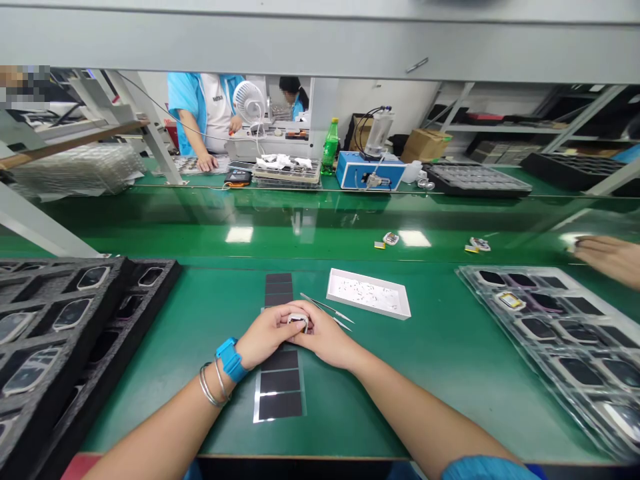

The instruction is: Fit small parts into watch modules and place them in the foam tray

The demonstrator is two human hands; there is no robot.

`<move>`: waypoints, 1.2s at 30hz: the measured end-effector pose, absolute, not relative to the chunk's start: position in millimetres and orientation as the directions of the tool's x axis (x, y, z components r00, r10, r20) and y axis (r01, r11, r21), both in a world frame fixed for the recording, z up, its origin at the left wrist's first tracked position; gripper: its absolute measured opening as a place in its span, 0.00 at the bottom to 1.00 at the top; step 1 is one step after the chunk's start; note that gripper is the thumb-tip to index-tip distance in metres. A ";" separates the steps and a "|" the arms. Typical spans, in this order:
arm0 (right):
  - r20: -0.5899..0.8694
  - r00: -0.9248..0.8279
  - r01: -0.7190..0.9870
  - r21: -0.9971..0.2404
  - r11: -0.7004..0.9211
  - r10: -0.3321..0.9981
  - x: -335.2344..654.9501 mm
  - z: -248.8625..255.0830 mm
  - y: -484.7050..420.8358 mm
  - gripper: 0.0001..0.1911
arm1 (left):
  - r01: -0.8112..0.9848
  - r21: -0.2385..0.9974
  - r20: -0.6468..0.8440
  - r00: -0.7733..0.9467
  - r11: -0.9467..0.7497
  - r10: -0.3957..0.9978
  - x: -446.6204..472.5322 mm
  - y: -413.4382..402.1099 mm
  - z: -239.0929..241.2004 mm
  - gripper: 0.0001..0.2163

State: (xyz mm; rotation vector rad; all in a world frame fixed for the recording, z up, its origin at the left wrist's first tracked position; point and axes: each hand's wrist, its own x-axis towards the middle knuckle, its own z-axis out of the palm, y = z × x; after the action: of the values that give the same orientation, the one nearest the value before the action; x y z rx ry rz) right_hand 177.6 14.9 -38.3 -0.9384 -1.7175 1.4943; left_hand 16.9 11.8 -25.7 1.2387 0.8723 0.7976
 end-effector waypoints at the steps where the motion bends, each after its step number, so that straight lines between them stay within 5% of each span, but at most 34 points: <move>1: 0.026 -0.519 0.091 -0.992 0.086 0.855 177.6 -38.0 14.9 0.22 | -0.041 0.987 -0.121 0.458 0.157 0.881 16.8 11.8 -25.8 0.20; 36: 0.017 -0.516 0.086 -0.994 0.072 0.856 177.1 -41.4 16.5 0.21 | -0.061 0.988 -0.099 0.473 0.144 0.875 16.9 12.2 -27.5 0.19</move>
State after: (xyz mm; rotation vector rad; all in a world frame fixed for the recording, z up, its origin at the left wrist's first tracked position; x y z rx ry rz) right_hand 177.1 16.5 -41.4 -0.9440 -1.7017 1.5071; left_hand 16.9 12.2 -27.5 1.2433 0.8391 0.8034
